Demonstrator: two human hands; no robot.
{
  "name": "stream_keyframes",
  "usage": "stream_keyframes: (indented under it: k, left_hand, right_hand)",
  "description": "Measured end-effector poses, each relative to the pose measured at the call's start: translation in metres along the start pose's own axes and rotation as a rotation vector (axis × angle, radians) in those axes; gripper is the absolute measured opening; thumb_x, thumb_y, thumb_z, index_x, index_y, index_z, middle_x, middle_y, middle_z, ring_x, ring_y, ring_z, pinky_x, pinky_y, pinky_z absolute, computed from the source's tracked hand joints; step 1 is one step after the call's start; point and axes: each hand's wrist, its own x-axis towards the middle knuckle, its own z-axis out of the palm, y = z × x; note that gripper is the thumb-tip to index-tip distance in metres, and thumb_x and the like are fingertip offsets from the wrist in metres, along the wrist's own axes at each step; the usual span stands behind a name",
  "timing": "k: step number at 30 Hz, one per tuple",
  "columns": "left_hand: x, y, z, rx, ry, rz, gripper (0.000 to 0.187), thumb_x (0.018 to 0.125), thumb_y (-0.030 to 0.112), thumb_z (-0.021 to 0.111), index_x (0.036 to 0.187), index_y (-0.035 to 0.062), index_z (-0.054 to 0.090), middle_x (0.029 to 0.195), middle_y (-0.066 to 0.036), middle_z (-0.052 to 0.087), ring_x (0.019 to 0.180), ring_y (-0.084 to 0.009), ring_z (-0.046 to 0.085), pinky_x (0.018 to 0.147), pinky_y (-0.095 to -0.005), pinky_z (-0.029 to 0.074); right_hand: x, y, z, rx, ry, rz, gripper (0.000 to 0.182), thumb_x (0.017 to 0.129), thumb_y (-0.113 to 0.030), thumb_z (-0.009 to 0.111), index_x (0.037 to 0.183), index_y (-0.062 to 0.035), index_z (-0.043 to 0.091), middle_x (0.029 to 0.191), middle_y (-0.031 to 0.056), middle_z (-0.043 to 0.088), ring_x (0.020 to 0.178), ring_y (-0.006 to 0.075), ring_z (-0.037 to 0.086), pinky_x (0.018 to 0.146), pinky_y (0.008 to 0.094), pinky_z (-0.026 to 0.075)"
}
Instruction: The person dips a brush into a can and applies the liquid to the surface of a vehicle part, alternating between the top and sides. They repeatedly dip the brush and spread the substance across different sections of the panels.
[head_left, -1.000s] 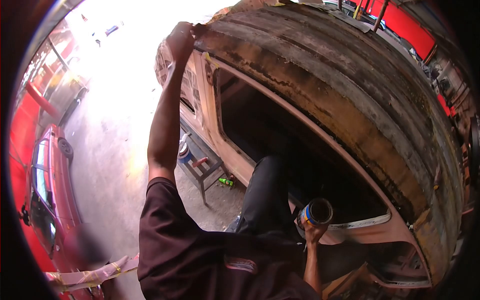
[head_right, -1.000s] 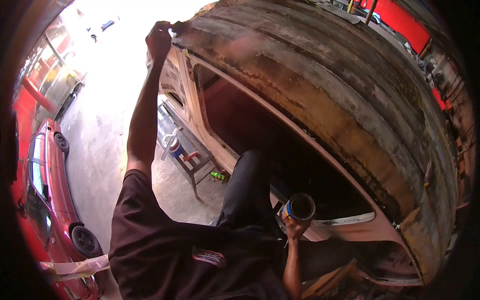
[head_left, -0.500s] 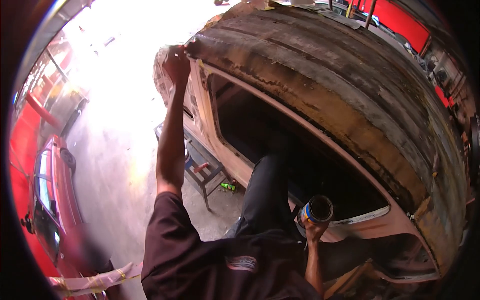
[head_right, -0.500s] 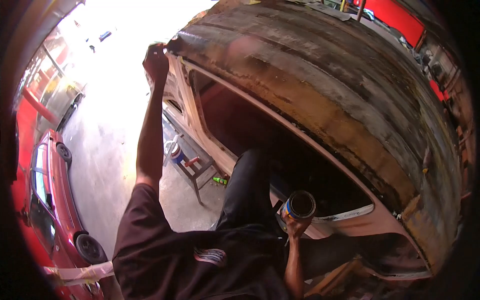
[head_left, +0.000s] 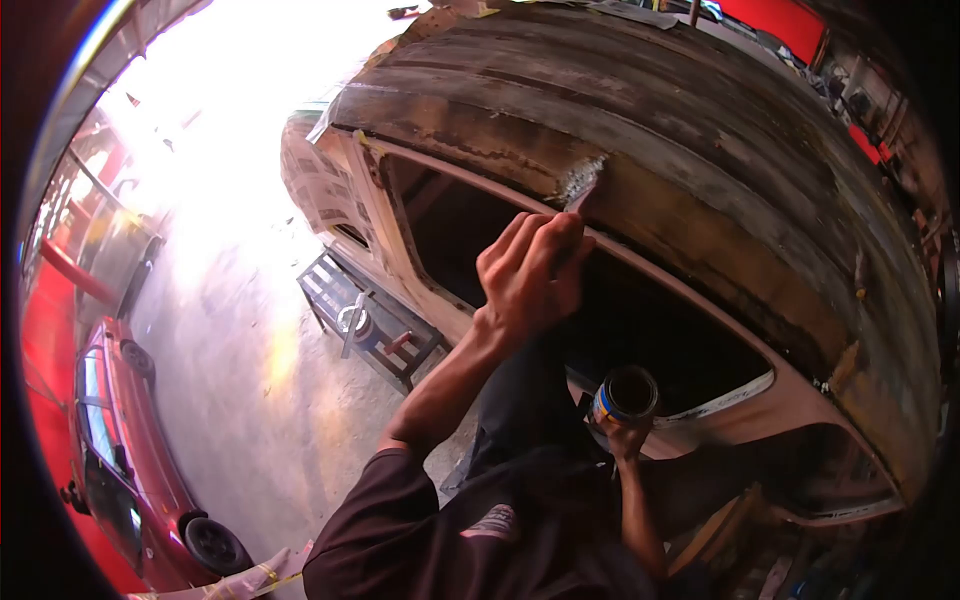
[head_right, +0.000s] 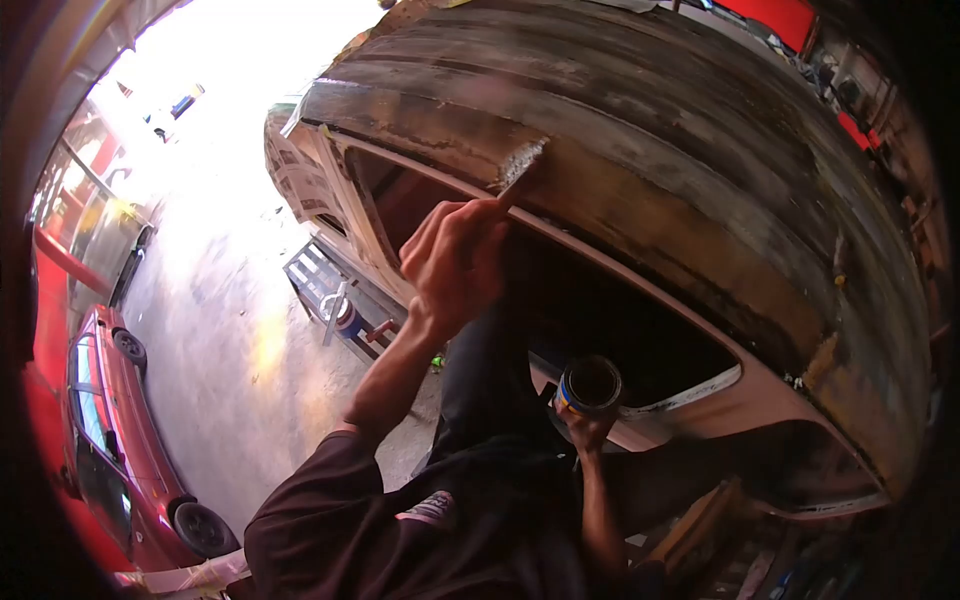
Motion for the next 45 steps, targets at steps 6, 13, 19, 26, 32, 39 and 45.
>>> stream_keyframes:
  k: [6,13,19,26,32,39,45]
  left_hand:
    - [0.029,-0.056,-0.025,0.275,0.258,-0.029,0.006,0.094,0.004,0.069,0.100,0.0022,0.069,0.087,-0.012,0.071,0.073,-0.0265,0.071,0.064,-0.0343,0.055]
    - [0.011,-0.005,0.010,0.307,0.126,-0.002,0.007,0.094,0.007,0.072,0.099,0.0033,0.069,0.086,-0.011,0.073,0.070,-0.0268,0.072,0.062,-0.0330,0.055]
    - [-0.002,0.073,0.040,0.092,0.014,-0.055,0.009,0.094,0.006,0.069,0.100,0.0008,0.072,0.086,-0.014,0.073,0.074,-0.0283,0.074,0.067,-0.0345,0.058]
    - [-0.026,0.148,0.085,-0.194,-0.059,-0.073,0.016,0.093,0.012,0.072,0.101,-0.0014,0.072,0.086,-0.017,0.075,0.073,-0.0292,0.075,0.068,-0.0341,0.060]
    - [-0.034,0.213,0.137,-0.416,-0.131,-0.030,0.021,0.085,0.002,0.076,0.106,-0.0001,0.070,0.085,-0.014,0.074,0.070,-0.0252,0.074,0.064,-0.0312,0.058]
    - [-0.014,0.244,0.181,-0.670,-0.158,-0.240,0.017,0.094,0.011,0.075,0.106,-0.0003,0.069,0.081,-0.011,0.074,0.066,-0.0131,0.072,0.051,-0.0273,0.054]
    - [-0.001,0.203,0.141,-0.351,0.107,-0.166,0.013,0.099,0.012,0.069,0.104,-0.0004,0.071,0.081,-0.010,0.074,0.071,-0.0124,0.070,0.063,-0.0268,0.055]
  right_hand:
    - [0.003,-0.019,-0.003,0.049,0.035,0.003,0.081,0.065,-0.021,0.096,0.131,-0.0020,0.052,0.120,0.0100,0.064,0.108,0.0231,0.065,0.098,0.0397,0.053]
    - [0.009,-0.021,-0.002,0.124,0.066,-0.004,0.085,0.064,-0.020,0.097,0.132,-0.0022,0.049,0.121,0.0120,0.063,0.108,0.0250,0.065,0.098,0.0426,0.053]
    - [0.013,-0.026,-0.002,0.247,0.127,-0.024,0.090,0.062,-0.017,0.098,0.135,-0.0034,0.047,0.122,0.0113,0.063,0.112,0.0244,0.064,0.100,0.0423,0.052]
    - [0.017,-0.017,-0.006,0.231,0.098,0.017,0.090,0.062,-0.017,0.098,0.136,-0.0041,0.048,0.123,0.0106,0.063,0.113,0.0225,0.064,0.101,0.0400,0.052]
    - [0.003,0.008,-0.004,0.216,0.124,0.008,0.089,0.065,-0.018,0.096,0.138,-0.0037,0.047,0.124,0.0117,0.061,0.115,0.0230,0.062,0.100,0.0388,0.051]
    - [-0.003,0.011,0.001,0.215,0.182,0.006,0.090,0.066,-0.018,0.095,0.140,-0.0032,0.045,0.127,0.0136,0.060,0.118,0.0251,0.060,0.101,0.0389,0.050]
    - [0.013,-0.045,-0.027,0.288,0.260,-0.012,0.095,0.062,-0.014,0.096,0.141,-0.0027,0.044,0.132,0.0156,0.060,0.124,0.0284,0.061,0.107,0.0426,0.050]
